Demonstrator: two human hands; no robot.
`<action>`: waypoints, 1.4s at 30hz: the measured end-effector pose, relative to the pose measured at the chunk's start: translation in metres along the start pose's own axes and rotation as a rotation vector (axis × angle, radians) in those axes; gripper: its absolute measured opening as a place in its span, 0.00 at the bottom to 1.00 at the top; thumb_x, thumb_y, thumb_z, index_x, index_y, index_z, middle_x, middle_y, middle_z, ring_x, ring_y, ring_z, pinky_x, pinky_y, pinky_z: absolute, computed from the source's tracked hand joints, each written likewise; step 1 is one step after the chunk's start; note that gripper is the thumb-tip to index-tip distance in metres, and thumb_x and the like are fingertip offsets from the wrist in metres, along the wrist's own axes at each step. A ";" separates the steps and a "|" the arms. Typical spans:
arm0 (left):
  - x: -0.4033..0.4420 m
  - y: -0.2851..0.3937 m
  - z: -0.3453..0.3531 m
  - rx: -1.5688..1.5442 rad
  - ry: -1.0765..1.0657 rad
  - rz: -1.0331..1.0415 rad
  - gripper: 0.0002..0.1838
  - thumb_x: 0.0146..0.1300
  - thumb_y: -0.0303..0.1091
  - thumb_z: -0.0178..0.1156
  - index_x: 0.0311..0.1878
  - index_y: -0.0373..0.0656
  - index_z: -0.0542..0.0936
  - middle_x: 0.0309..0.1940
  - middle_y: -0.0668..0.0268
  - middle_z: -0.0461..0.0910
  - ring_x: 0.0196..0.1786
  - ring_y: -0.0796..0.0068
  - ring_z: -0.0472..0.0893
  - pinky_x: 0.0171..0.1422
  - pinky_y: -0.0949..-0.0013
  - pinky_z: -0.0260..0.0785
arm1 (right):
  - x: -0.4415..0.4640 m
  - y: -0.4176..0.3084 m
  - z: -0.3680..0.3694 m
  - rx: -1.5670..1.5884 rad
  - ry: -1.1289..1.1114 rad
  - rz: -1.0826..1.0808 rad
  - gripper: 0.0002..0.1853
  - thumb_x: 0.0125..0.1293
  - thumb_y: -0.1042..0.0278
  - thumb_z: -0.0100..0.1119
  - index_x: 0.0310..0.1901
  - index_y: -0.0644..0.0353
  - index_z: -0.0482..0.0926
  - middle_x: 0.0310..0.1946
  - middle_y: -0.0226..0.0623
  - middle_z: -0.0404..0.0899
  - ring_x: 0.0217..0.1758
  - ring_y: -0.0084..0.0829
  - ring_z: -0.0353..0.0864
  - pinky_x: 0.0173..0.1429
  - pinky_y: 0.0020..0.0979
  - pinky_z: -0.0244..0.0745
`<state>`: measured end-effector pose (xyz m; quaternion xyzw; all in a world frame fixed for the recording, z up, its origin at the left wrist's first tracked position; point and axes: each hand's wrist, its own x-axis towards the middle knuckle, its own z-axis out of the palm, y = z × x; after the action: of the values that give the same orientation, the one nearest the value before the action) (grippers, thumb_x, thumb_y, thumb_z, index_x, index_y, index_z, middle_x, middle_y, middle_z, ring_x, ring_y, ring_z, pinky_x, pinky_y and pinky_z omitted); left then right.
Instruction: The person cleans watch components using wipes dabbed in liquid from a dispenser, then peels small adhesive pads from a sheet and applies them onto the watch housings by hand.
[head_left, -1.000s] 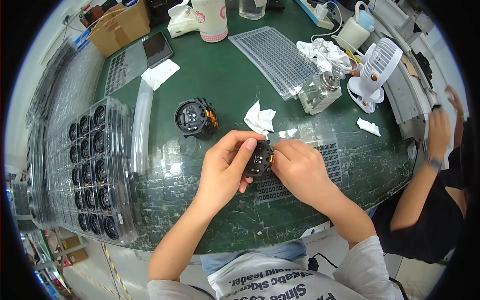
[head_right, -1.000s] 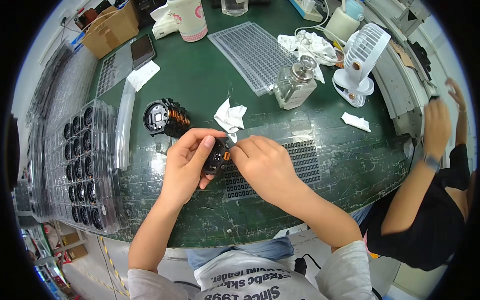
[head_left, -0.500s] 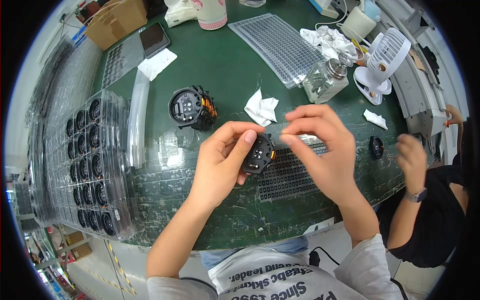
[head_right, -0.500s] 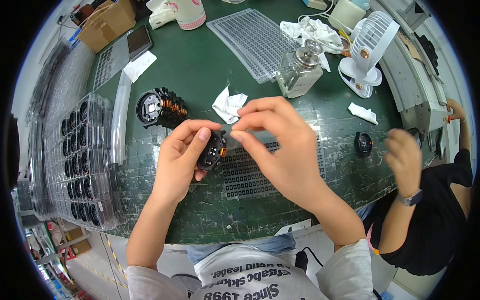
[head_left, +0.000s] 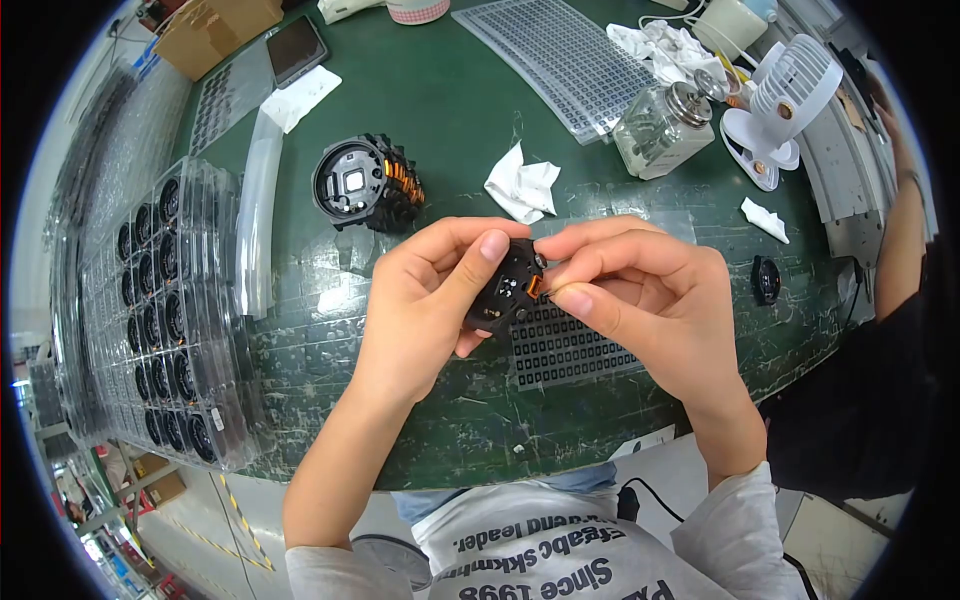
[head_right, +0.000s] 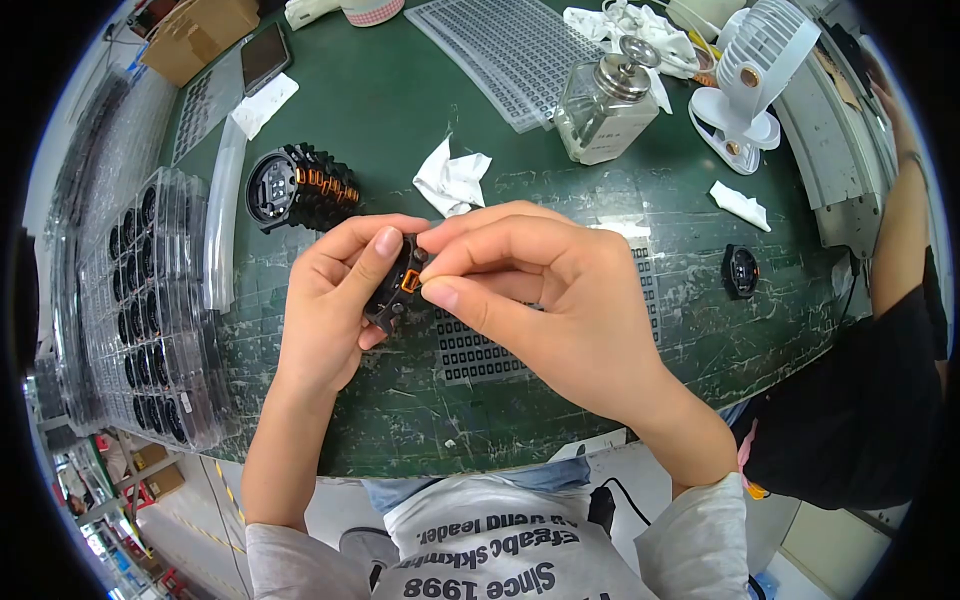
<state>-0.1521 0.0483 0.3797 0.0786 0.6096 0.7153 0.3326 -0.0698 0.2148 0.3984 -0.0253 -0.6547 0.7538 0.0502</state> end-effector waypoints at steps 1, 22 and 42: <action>0.000 -0.001 0.000 0.000 0.001 -0.004 0.14 0.69 0.39 0.55 0.47 0.37 0.79 0.28 0.68 0.80 0.17 0.89 0.68 0.15 0.83 0.55 | 0.000 0.000 0.000 -0.014 0.002 -0.007 0.06 0.60 0.83 0.59 0.39 0.73 0.80 0.49 0.45 0.76 0.46 0.28 0.81 0.52 0.25 0.80; 0.002 -0.002 -0.003 0.074 0.028 0.034 0.13 0.68 0.37 0.57 0.46 0.38 0.81 0.27 0.70 0.80 0.17 0.91 0.69 0.16 0.85 0.56 | 0.001 0.003 0.004 -0.194 0.044 -0.040 0.06 0.57 0.85 0.61 0.38 0.72 0.81 0.46 0.45 0.77 0.44 0.28 0.81 0.50 0.25 0.81; 0.002 -0.006 0.001 0.090 0.094 0.063 0.13 0.67 0.37 0.58 0.45 0.37 0.82 0.27 0.70 0.80 0.16 0.93 0.66 0.14 0.86 0.52 | 0.000 0.008 0.008 -0.189 0.085 -0.034 0.05 0.56 0.86 0.61 0.35 0.71 0.79 0.44 0.44 0.77 0.44 0.27 0.81 0.50 0.24 0.79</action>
<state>-0.1509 0.0500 0.3738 0.0792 0.6531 0.7003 0.2770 -0.0710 0.2055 0.3918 -0.0508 -0.7204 0.6861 0.0883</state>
